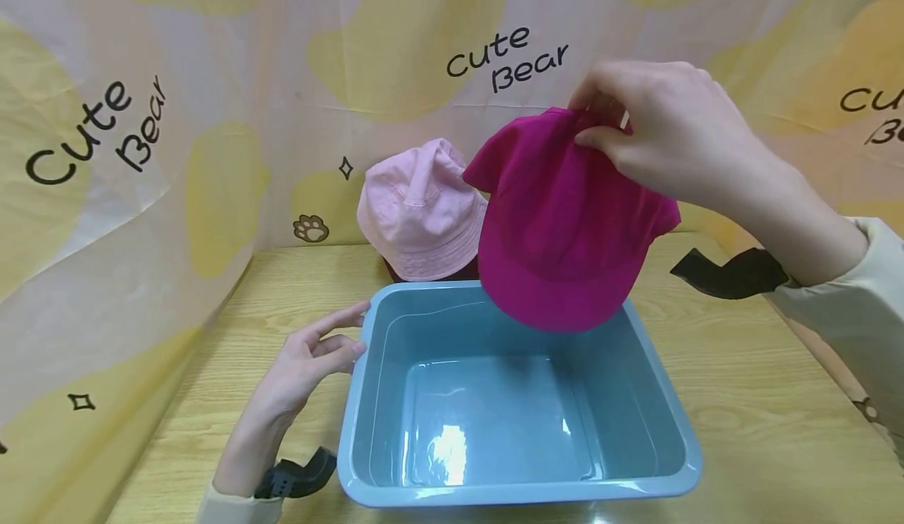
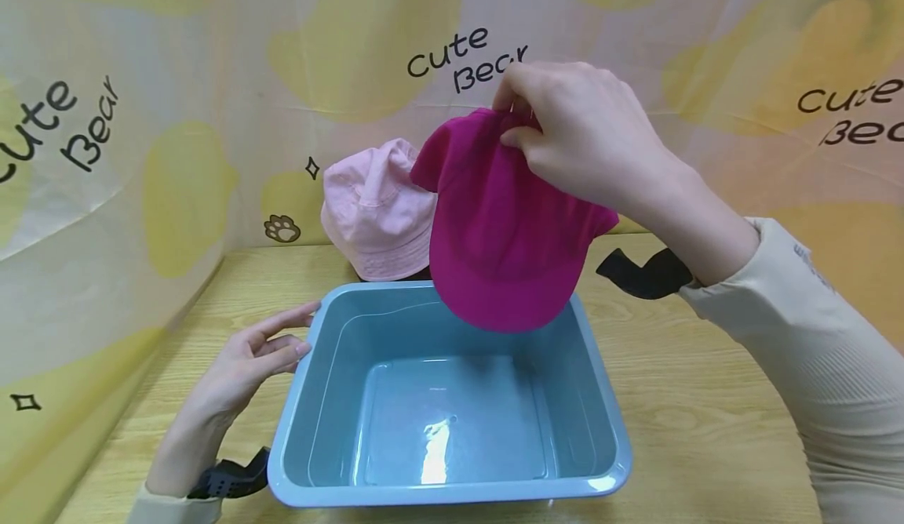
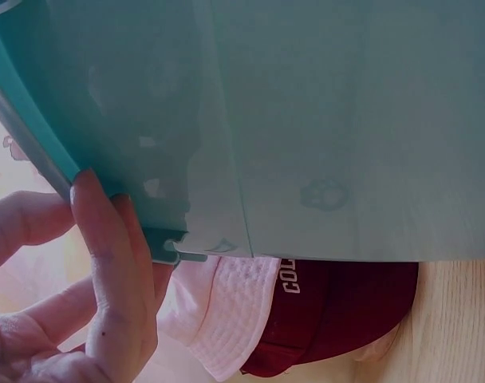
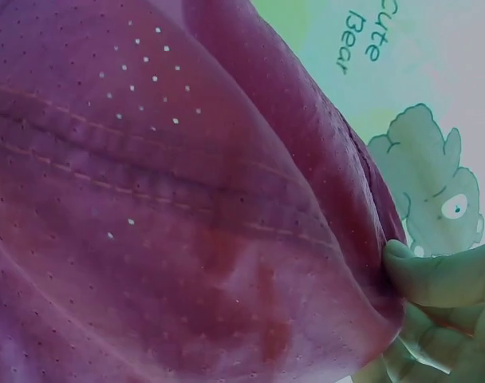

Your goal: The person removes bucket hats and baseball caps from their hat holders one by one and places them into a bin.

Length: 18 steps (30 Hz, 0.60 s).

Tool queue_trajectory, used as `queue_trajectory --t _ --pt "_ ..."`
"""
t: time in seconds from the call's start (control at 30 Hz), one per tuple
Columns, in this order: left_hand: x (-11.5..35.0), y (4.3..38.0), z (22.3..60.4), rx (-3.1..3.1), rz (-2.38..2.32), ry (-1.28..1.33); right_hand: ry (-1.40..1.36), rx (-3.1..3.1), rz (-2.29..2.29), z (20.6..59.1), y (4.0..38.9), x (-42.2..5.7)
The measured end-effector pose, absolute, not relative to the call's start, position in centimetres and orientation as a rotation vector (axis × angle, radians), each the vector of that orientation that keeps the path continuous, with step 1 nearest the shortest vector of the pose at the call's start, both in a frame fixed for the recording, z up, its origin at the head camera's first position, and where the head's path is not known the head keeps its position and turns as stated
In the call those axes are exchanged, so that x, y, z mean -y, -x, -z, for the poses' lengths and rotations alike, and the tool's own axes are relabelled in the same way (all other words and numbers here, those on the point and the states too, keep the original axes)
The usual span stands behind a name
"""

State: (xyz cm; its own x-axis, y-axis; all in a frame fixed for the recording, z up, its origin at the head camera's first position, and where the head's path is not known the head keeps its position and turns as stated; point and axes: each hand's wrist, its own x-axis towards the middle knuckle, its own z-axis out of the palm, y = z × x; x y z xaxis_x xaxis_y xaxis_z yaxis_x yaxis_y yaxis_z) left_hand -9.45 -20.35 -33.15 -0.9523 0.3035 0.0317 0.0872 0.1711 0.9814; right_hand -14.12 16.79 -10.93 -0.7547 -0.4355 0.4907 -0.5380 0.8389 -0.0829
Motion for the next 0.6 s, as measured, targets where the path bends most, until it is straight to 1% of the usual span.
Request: queue_trajectory --t 0.33,0.6 --pt "20.23 9.29 33.07 -2.267 -1.883 -0.395 -0.789 2.597 -0.398 11.04 13.45 -16.57" --pt "20.22 9.19 33.03 -2.273 -1.878 -0.399 -0.743 2.727 -0.5 11.04 13.2 -16.31"
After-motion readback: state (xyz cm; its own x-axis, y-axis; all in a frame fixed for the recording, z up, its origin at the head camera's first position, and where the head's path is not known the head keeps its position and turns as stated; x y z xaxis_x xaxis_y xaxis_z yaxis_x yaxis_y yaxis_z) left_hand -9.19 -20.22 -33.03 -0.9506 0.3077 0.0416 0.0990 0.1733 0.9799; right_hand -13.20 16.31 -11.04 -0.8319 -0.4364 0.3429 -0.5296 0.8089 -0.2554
